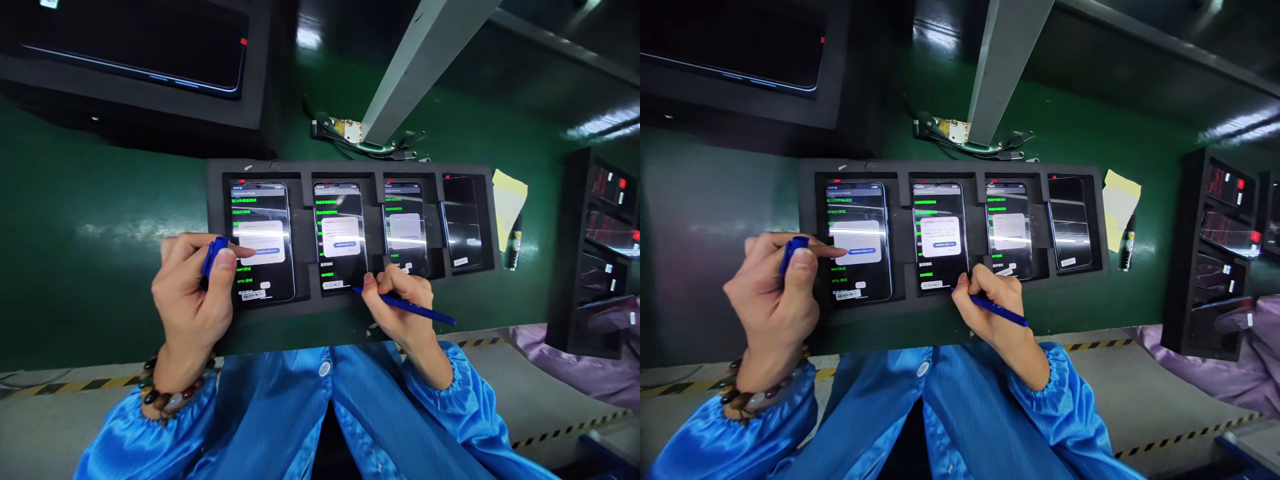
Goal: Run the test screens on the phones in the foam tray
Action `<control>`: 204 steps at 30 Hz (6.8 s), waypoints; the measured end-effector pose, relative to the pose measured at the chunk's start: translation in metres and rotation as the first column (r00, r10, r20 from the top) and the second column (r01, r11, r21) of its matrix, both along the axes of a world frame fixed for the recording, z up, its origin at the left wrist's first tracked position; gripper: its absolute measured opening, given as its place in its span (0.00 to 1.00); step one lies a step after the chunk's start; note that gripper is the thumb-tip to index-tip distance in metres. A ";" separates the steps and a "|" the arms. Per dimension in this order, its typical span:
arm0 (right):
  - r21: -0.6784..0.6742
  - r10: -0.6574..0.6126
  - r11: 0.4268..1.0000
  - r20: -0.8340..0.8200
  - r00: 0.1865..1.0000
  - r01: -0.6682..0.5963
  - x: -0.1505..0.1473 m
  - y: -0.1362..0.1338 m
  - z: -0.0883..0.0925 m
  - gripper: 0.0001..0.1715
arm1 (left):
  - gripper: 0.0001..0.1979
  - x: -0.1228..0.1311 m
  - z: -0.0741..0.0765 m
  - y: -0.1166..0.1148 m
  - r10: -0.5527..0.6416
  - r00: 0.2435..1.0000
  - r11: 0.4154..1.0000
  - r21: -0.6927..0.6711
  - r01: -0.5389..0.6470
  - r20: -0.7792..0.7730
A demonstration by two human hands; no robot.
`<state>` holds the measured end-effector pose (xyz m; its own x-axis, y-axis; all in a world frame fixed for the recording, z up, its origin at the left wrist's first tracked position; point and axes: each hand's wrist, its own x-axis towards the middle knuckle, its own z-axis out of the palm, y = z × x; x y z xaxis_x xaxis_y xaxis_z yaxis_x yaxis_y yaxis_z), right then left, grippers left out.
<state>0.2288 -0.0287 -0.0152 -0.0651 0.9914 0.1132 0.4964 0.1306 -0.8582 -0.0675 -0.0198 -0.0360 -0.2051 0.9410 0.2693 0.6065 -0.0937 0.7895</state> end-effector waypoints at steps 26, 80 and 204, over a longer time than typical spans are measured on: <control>-0.003 0.278 0.961 -0.011 0.961 -0.278 -0.088 -0.002 0.002 0.26 | 0.14 -0.006 0.004 -0.004 -0.075 0.992 0.997 0.011 0.074 0.100; 0.445 -0.269 0.892 0.376 0.886 0.082 0.208 0.071 0.013 0.06 | 0.18 0.013 0.038 0.022 -0.426 0.837 0.891 0.001 0.454 -0.343; 0.256 0.125 0.941 0.348 0.929 -0.222 0.086 0.025 -0.007 0.24 | 0.30 -0.026 -0.006 0.013 -0.088 0.996 0.988 -0.131 0.083 -0.031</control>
